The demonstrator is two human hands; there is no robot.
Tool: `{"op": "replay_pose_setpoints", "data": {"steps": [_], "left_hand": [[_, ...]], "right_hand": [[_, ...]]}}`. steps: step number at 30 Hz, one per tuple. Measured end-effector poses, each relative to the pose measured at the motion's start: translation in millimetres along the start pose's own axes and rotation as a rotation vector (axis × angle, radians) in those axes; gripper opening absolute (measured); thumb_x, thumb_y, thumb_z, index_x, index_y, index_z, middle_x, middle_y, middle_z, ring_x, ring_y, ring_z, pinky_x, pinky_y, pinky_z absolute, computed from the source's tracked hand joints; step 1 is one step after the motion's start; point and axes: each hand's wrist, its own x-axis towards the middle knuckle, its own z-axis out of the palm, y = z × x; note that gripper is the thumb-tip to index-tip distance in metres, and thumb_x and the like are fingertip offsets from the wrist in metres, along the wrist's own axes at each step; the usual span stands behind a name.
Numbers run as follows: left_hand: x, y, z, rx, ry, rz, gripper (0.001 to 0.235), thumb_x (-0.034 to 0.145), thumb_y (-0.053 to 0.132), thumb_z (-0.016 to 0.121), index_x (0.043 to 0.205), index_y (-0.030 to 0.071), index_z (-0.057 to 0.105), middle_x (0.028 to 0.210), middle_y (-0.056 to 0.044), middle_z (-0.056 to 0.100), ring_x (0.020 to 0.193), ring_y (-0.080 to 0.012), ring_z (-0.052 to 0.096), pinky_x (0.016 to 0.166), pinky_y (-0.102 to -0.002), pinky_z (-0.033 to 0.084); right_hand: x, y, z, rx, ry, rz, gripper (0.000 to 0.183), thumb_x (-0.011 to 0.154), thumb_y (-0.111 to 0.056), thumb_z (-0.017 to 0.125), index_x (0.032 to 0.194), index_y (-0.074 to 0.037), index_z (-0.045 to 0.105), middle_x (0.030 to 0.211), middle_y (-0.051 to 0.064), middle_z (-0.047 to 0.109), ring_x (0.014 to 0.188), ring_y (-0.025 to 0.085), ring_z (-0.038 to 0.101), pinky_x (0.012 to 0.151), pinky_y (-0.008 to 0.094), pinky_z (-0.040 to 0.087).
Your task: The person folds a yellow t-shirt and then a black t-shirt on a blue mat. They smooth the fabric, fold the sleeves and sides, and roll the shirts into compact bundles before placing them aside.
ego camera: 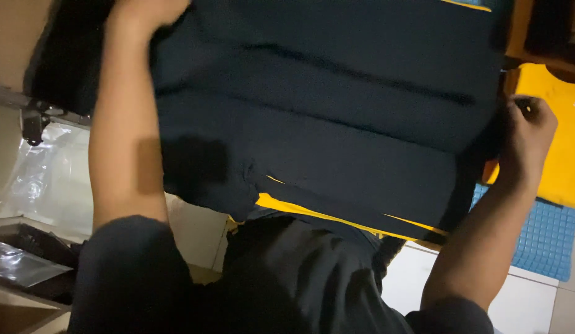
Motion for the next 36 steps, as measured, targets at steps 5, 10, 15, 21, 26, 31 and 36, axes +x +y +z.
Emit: {"op": "replay_pose_setpoints", "data": {"steps": [5,10,15,21,26,31,36], "left_hand": [[16.1,-29.2,16.2,0.065,-0.019,-0.102,0.045,0.108,0.040,0.044,0.098,0.004,0.071,0.098,-0.022,0.070,0.092,-0.0434,0.066,0.073,-0.052,0.044],[-17.8,-56.7,29.2,0.131,-0.048,-0.219,0.084,0.124,0.068,0.038,0.085,0.001,0.070,0.085,-0.026,0.069,0.082,-0.0463,0.067,0.062,-0.056,0.043],[-54.9,-99.5,58.6,0.098,0.400,0.031,0.024,0.100,0.024,0.085,0.107,0.001,0.081,0.110,-0.019,0.075,0.100,-0.0349,0.069,0.088,-0.042,0.050],[-101.3,-80.5,47.2,-0.056,0.275,-0.277,0.063,0.108,0.019,0.078,0.063,0.010,0.036,0.065,-0.002,0.035,0.065,-0.0190,0.041,0.065,-0.042,0.033],[-95.0,-124.8,76.0,0.039,0.305,-0.151,0.045,0.118,0.019,0.070,0.075,0.006,0.063,0.075,-0.014,0.062,0.074,-0.0336,0.061,0.068,-0.050,0.040],[-102.1,-117.4,68.5,0.115,0.297,-0.186,0.045,0.120,0.018,0.067,0.079,-0.001,0.069,0.080,-0.028,0.066,0.073,-0.0415,0.067,0.063,-0.054,0.040],[-112.1,-120.7,69.7,0.243,0.293,-0.301,0.036,0.119,0.020,0.070,0.092,-0.004,0.076,0.101,-0.027,0.070,0.095,-0.0432,0.067,0.082,-0.049,0.051]], "right_hand": [[26.7,50.6,24.9,-0.157,0.056,0.038,0.029,0.111,-0.015,0.077,0.131,-0.001,0.062,0.127,0.021,0.066,0.111,0.031,0.067,0.094,0.040,0.052],[-29.1,-6.5,16.7,-0.419,0.084,0.042,0.047,0.111,-0.019,0.086,0.142,-0.001,0.056,0.106,0.030,0.074,0.097,0.041,0.072,0.080,0.046,0.052],[-70.9,-17.4,14.6,-0.400,0.107,0.075,0.058,0.099,-0.010,0.089,0.145,0.001,0.055,0.107,0.025,0.071,0.092,0.040,0.066,0.083,0.047,0.049],[-86.3,-5.3,7.0,-0.465,0.098,0.243,0.059,0.096,-0.025,0.084,0.145,-0.014,0.053,0.109,0.018,0.076,0.113,0.049,0.062,0.098,0.061,0.025],[-88.2,-11.6,9.6,-0.401,0.115,0.252,0.058,0.095,-0.026,0.084,0.144,-0.015,0.055,0.098,0.009,0.072,0.101,0.033,0.068,0.098,0.053,0.033],[-96.0,-14.8,8.4,-0.378,0.122,0.192,0.053,0.095,-0.023,0.080,0.142,-0.016,0.055,0.095,0.006,0.069,0.099,0.030,0.067,0.094,0.050,0.036],[-95.0,-34.5,6.2,-0.396,0.054,0.284,0.053,0.097,-0.021,0.076,0.143,-0.012,0.053,0.107,0.009,0.071,0.108,0.034,0.066,0.096,0.056,0.024]]}}
